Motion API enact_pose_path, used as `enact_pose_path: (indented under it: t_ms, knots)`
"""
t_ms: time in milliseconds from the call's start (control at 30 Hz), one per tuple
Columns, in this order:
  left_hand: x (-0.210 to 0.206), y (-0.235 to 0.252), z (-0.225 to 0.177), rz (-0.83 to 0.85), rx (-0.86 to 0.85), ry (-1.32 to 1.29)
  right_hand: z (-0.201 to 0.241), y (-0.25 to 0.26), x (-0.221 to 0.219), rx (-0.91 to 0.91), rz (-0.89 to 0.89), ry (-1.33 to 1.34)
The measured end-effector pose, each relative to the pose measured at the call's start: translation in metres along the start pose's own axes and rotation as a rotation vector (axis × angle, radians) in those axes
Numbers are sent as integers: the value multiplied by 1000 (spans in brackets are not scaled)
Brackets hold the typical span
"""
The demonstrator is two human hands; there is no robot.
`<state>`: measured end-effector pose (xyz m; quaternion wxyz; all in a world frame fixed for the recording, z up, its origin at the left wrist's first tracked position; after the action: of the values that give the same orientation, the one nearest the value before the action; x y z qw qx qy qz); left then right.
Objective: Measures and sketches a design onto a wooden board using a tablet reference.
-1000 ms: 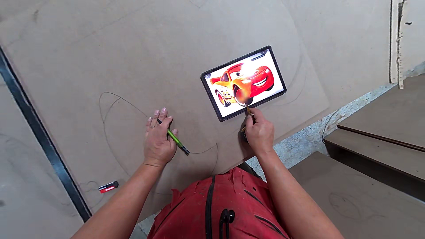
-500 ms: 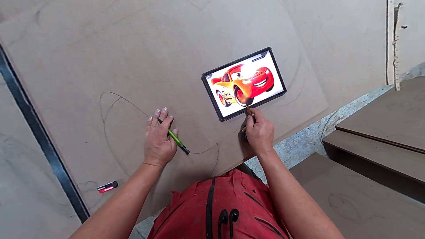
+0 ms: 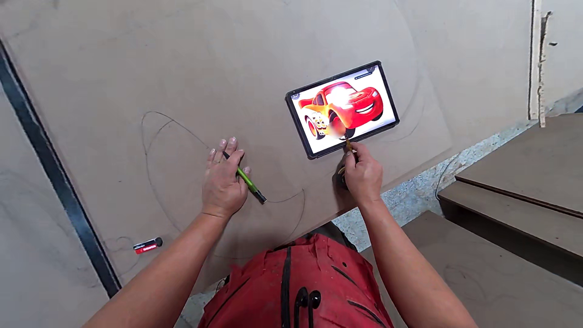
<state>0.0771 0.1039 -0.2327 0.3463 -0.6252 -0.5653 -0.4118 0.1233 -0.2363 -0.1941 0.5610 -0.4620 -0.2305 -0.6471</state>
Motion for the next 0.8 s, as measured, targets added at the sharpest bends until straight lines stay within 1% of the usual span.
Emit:
enact_pose_path:
  t_ms: [200,600,700,800]
  knots:
    - [-1,1,0,-20,-25,1,-2,2,0,2,-12,8]
    - [0,-3,1,-23,-8,-6,-1,0,1,-11,37,17]
    - [11,-2,-2,-7,25,-100,-2,2,6,-22,109,121]
    - [27,-19,-17,26,61,-238,2,-19,12,-49,277,311]
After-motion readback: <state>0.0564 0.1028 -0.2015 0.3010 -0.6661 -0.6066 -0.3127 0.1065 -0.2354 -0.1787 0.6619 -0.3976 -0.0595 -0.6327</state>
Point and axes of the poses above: each hand's wrist, its own y-axis towards the middle knuckle, its own x-axis out of the back of the hand, z = x × y, the point moved 3 cm from there along y, towards the middle knuckle, and after that the axes turned 3 degrees about -x, right-handed, at the moved point
